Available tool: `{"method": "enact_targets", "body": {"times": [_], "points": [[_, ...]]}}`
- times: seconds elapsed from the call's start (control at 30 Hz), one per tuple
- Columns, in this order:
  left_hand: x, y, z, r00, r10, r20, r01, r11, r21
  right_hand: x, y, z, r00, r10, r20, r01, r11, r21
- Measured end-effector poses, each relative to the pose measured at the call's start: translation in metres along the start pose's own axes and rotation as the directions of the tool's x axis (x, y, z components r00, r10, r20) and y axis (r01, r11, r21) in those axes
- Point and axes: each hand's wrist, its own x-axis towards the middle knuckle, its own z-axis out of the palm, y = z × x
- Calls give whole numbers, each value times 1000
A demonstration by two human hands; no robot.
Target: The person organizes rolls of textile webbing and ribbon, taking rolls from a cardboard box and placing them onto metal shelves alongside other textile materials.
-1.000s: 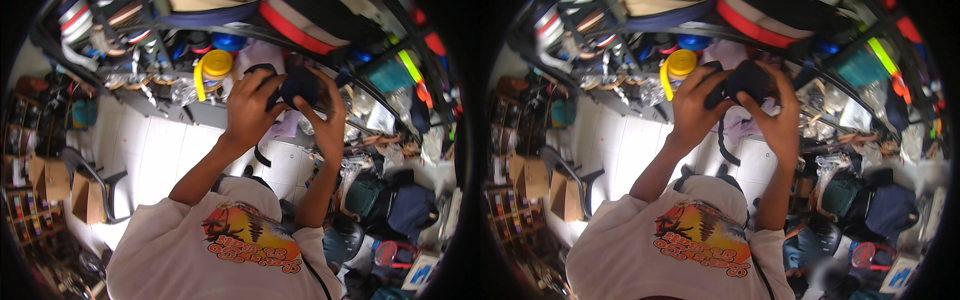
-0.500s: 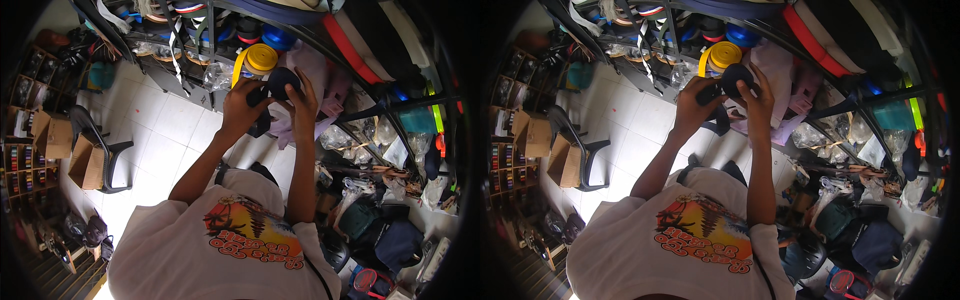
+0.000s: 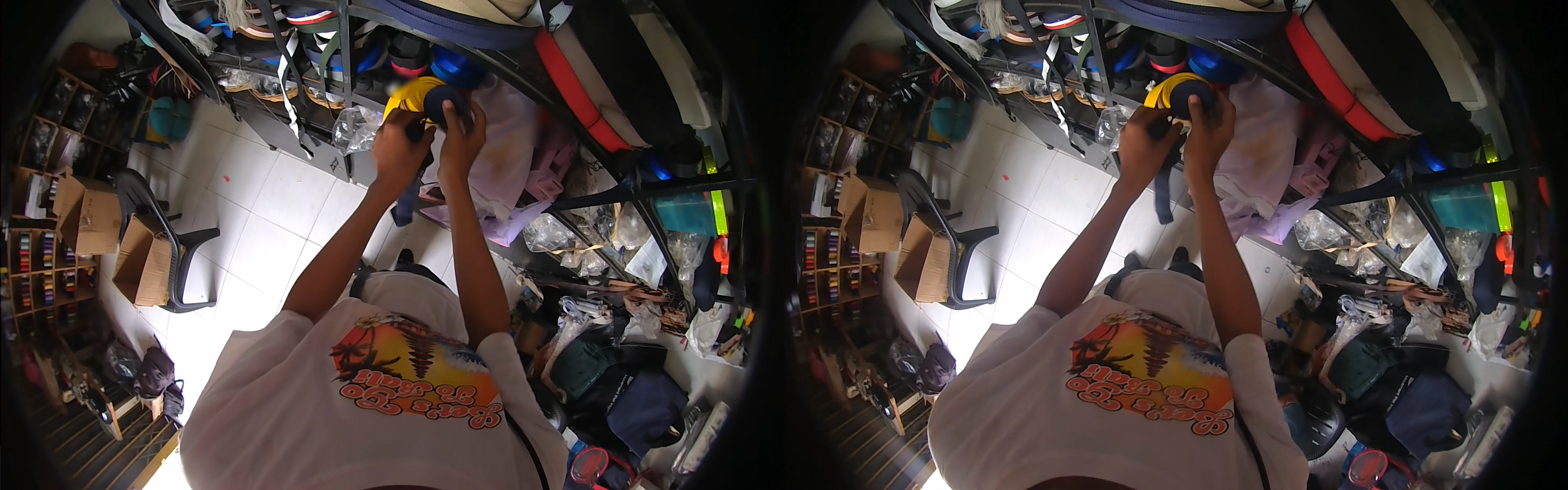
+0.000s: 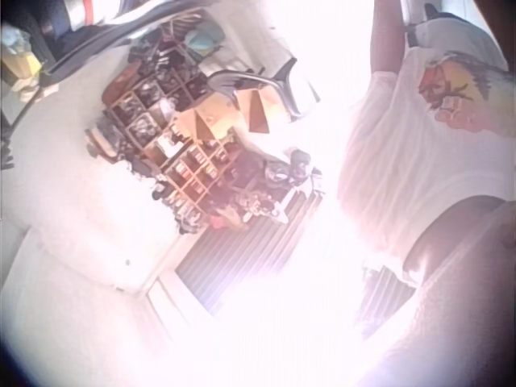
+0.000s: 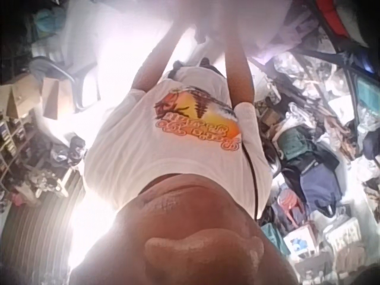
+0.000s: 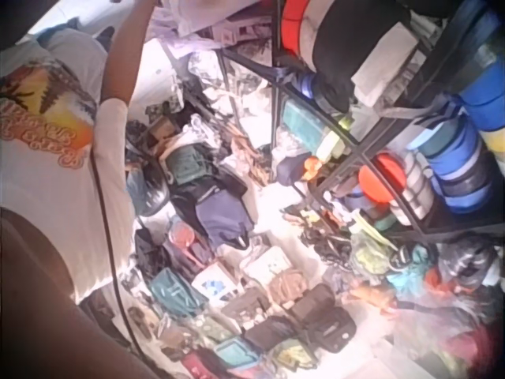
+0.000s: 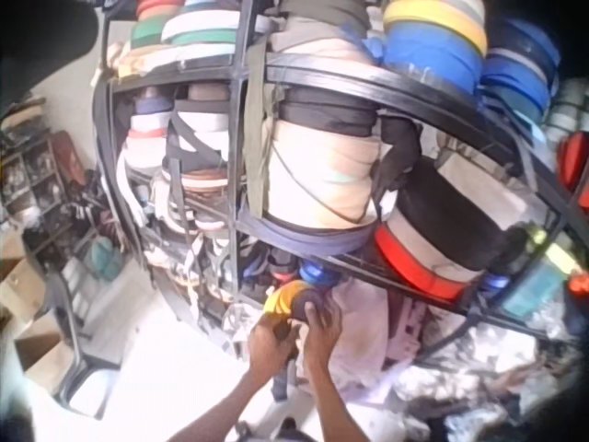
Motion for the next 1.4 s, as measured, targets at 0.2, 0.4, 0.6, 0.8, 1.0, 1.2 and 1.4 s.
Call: {"method": "enact_targets", "body": {"times": [0.2, 0.4, 0.6, 0.8, 1.0, 1.2, 1.4], "points": [[38, -34, 37, 996, -75, 49, 67, 987, 145, 64, 40, 10, 988, -85, 129, 130, 906, -402], [45, -44, 42, 971, -155, 183, 132, 982, 135, 83, 71, 13, 976, -162, 145, 217, 744, -632], [46, -50, 40, 971, -135, 196, 116, 987, 108, 79, 64, 18, 975, -186, 118, 216, 707, -673], [35, -73, 0, 946, -197, 259, 227, 969, -93, 57, 54, 18, 924, -260, 281, 383, 647, -659], [14, -54, -56, 892, -412, 188, 450, 852, -268, 63, 60, 9, 904, -329, 272, 419, 569, -707], [12, -17, -59, 848, -502, 170, 511, 690, -512, 16, 6, 1, 872, -284, 400, 442, 807, -392], [7, 14, -21, 884, -428, 189, 439, 616, -654, -12, -41, -25, 753, 53, 655, 114, 971, -209]]}}
